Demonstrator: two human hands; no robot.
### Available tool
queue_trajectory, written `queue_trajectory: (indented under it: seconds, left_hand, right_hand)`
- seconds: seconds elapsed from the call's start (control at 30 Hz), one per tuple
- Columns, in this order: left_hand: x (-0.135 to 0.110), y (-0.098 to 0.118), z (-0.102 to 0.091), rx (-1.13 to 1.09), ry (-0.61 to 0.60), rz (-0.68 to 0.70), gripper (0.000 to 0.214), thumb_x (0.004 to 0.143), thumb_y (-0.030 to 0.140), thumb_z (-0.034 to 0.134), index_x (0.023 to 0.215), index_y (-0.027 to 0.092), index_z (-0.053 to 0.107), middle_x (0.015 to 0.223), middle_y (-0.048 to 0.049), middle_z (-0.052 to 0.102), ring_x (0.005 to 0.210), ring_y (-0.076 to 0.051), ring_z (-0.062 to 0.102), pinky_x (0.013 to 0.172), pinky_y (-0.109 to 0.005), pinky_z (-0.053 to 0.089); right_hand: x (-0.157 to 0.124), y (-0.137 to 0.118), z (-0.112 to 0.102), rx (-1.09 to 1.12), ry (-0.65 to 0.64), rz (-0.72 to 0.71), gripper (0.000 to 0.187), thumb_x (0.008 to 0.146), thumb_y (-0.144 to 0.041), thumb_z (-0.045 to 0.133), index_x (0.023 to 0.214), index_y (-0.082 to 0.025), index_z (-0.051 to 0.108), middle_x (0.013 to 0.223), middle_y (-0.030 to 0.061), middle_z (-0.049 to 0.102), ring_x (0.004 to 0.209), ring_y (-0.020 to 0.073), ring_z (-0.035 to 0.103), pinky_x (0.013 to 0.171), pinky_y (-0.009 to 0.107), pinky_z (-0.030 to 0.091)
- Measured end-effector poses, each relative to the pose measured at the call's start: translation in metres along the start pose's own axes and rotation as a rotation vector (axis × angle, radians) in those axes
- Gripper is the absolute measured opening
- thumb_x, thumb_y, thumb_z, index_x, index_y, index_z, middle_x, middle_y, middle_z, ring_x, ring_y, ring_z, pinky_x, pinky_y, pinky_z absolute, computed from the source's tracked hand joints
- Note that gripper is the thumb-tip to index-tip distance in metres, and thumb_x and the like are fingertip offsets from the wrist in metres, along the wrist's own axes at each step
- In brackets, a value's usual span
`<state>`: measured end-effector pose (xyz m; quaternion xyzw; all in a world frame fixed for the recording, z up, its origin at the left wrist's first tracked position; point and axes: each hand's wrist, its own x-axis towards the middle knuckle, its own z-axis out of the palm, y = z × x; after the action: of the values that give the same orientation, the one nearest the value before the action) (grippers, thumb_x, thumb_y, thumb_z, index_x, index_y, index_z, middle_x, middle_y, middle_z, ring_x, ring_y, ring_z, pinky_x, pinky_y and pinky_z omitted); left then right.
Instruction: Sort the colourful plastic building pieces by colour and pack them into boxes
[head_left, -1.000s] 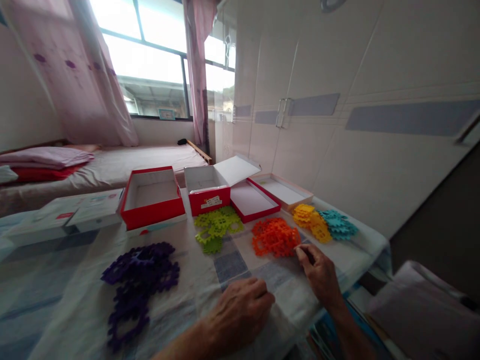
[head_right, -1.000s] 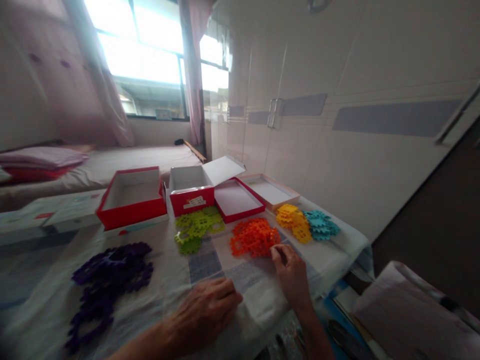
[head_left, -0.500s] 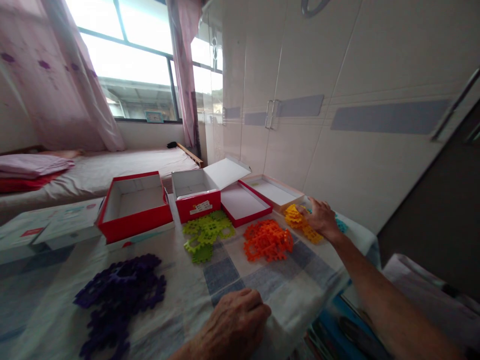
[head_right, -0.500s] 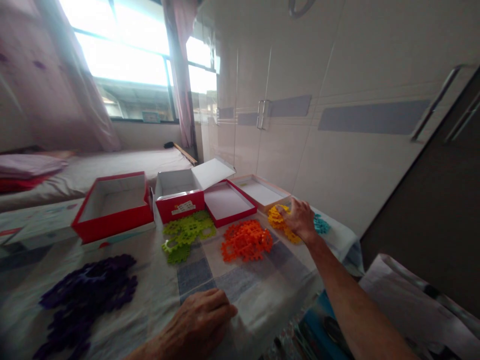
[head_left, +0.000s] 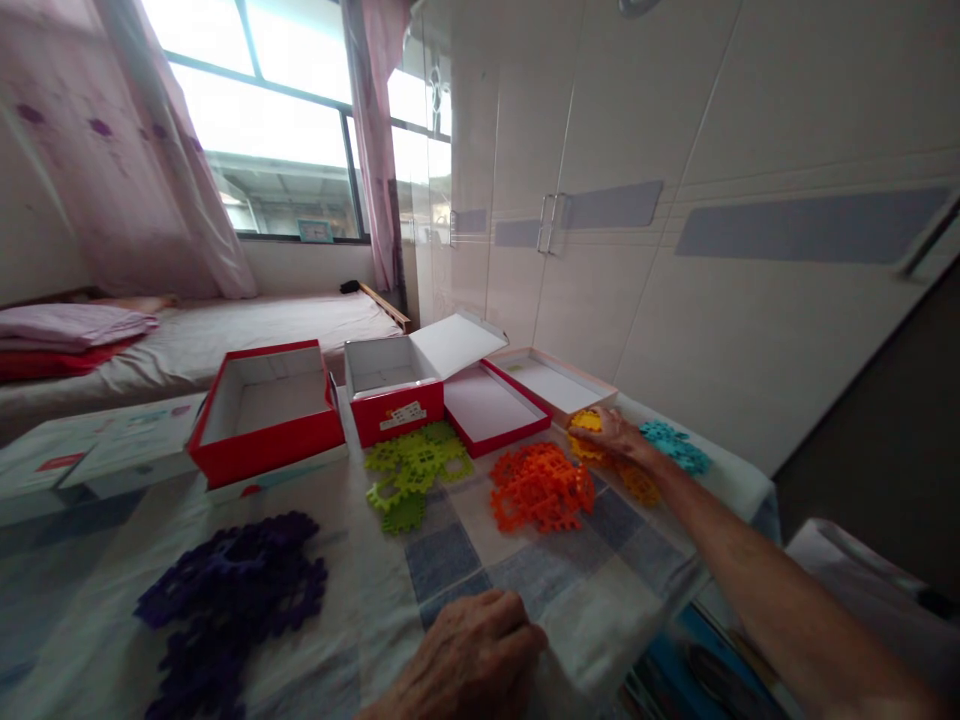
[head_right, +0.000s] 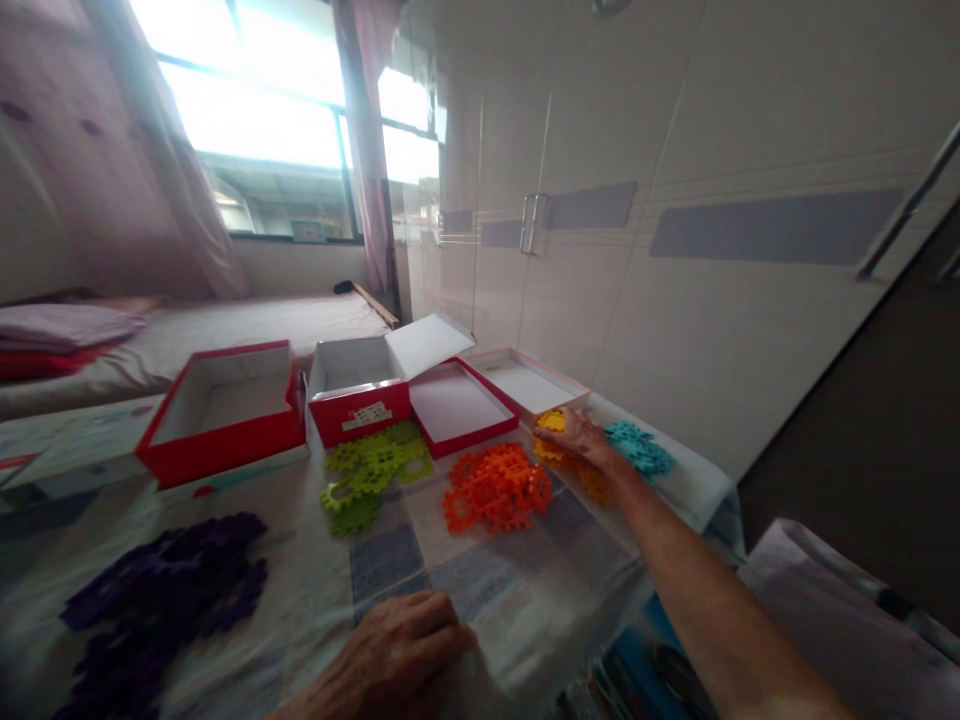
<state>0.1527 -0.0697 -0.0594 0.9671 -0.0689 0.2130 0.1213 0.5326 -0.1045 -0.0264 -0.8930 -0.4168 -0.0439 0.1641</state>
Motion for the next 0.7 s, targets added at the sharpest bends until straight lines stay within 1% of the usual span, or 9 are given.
queue_trajectory:
  seconds: [0.1,0.23,0.33,0.5,0.6,0.7]
  left_hand:
    - [0.000,0.000,-0.001,-0.001,0.000,0.007,0.013,0.084,0.013,0.043,0.083,0.020,0.054,0.073,-0.0010,0.055,0.064,-0.012,0.052,0.055,-0.023,0.034]
    - [0.000,0.000,0.000,0.006,0.008,0.017,0.013,0.085,0.013,0.042,0.082,0.020,0.053,0.073,-0.0007,0.055,0.063,-0.012,0.051,0.054,-0.023,0.033]
    - [-0.001,0.000,0.001,-0.001,0.008,0.013,0.012,0.085,0.014,0.043,0.084,0.020,0.053,0.074,-0.0008,0.056,0.064,-0.012,0.051,0.055,-0.023,0.034]
    - [0.000,0.002,0.000,-0.015,-0.003,-0.017,0.013,0.084,0.013,0.044,0.085,0.020,0.055,0.075,-0.0009,0.057,0.065,-0.012,0.053,0.055,-0.024,0.034]
    - [0.001,0.001,-0.001,-0.027,-0.007,-0.013,0.013,0.083,0.013,0.044,0.085,0.020,0.056,0.075,-0.0012,0.057,0.065,-0.012,0.053,0.055,-0.024,0.034]
    - [0.002,0.000,-0.001,-0.014,0.006,-0.012,0.014,0.083,0.013,0.044,0.085,0.020,0.056,0.074,-0.0009,0.057,0.064,-0.012,0.053,0.054,-0.024,0.033]
  right_hand:
    - [-0.004,-0.002,0.003,0.018,0.053,-0.057,0.067,0.070,-0.064,0.058,0.115,-0.015,0.053,0.113,0.0143,0.057,0.104,0.0270,0.056,0.087,0.035,0.045]
    - [-0.005,-0.004,0.006,0.009,0.173,-0.101,0.060,0.071,-0.059,0.058,0.112,-0.015,0.054,0.113,0.0145,0.055,0.098,0.0255,0.058,0.084,0.035,0.046]
    - [-0.006,-0.009,0.005,0.028,0.189,-0.127,0.057,0.068,-0.052,0.062,0.113,-0.018,0.053,0.109,0.0124,0.059,0.097,0.0255,0.058,0.080,0.033,0.046]
    - [-0.008,-0.015,-0.001,0.110,0.192,-0.039,0.061,0.065,-0.051,0.065,0.114,-0.018,0.050,0.099,0.0113,0.064,0.085,0.0252,0.062,0.072,0.033,0.047]
    - [-0.008,-0.011,-0.005,0.182,0.267,0.022,0.062,0.064,-0.049,0.064,0.115,-0.018,0.049,0.100,0.0114,0.064,0.084,0.0258,0.062,0.073,0.035,0.047]
    - [-0.002,-0.007,-0.014,0.230,0.349,0.087,0.063,0.065,-0.049,0.061,0.118,-0.017,0.045,0.102,0.0117,0.063,0.085,0.0259,0.061,0.074,0.036,0.048]
